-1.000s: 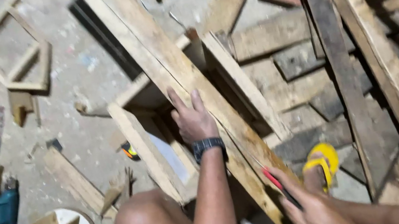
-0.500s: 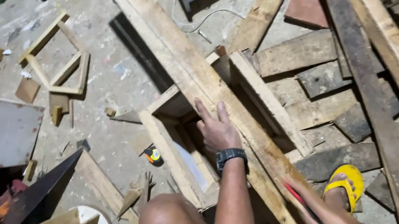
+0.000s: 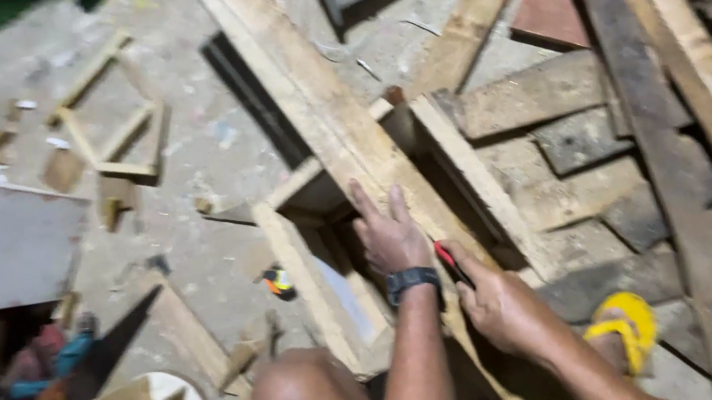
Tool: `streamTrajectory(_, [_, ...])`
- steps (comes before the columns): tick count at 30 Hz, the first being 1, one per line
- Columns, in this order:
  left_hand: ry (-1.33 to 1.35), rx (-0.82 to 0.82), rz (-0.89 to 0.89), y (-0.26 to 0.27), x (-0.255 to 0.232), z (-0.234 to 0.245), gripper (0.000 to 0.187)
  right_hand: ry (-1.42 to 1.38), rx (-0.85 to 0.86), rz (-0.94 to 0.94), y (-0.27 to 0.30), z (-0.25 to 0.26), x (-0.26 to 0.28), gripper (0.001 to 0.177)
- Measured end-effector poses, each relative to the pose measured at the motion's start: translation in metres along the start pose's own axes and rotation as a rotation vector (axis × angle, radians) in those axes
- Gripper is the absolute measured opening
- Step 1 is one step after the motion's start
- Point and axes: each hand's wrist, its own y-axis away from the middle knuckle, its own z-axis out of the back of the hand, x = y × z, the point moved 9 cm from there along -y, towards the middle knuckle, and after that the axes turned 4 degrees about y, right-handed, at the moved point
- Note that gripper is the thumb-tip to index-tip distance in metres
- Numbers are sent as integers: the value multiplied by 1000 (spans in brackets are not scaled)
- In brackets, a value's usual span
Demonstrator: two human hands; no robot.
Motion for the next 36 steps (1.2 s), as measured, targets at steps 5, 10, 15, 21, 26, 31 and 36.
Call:
streamTrajectory(5, [-20, 52, 34, 1, -8, 5, 72, -22, 28, 80, 88, 6, -33, 71])
streamTrajectory(10, [7, 113, 78, -1, -8, 0, 73, -18, -87, 495, 134, -4, -65, 75])
streamTrajectory(15, [-11, 86, 42, -5, -7, -3, 72, 61, 113, -115, 27, -2, -14, 71])
streamTrajectory(21, [25, 65, 19, 2, -7, 2, 65, 17, 142, -155, 5, 3, 7, 62])
streamTrajectory(26, [-21, 87, 47, -1, -10, 3, 72, -45, 69, 59, 108, 22, -19, 72])
streamTrajectory(31, [-18, 101, 52, -3, -5, -1, 72, 6, 34, 433, 148, 4, -63, 79])
streamTrajectory(36, [-34, 103, 62, -2, -11, 1, 72, 84, 194, -187, 39, 9, -8, 73])
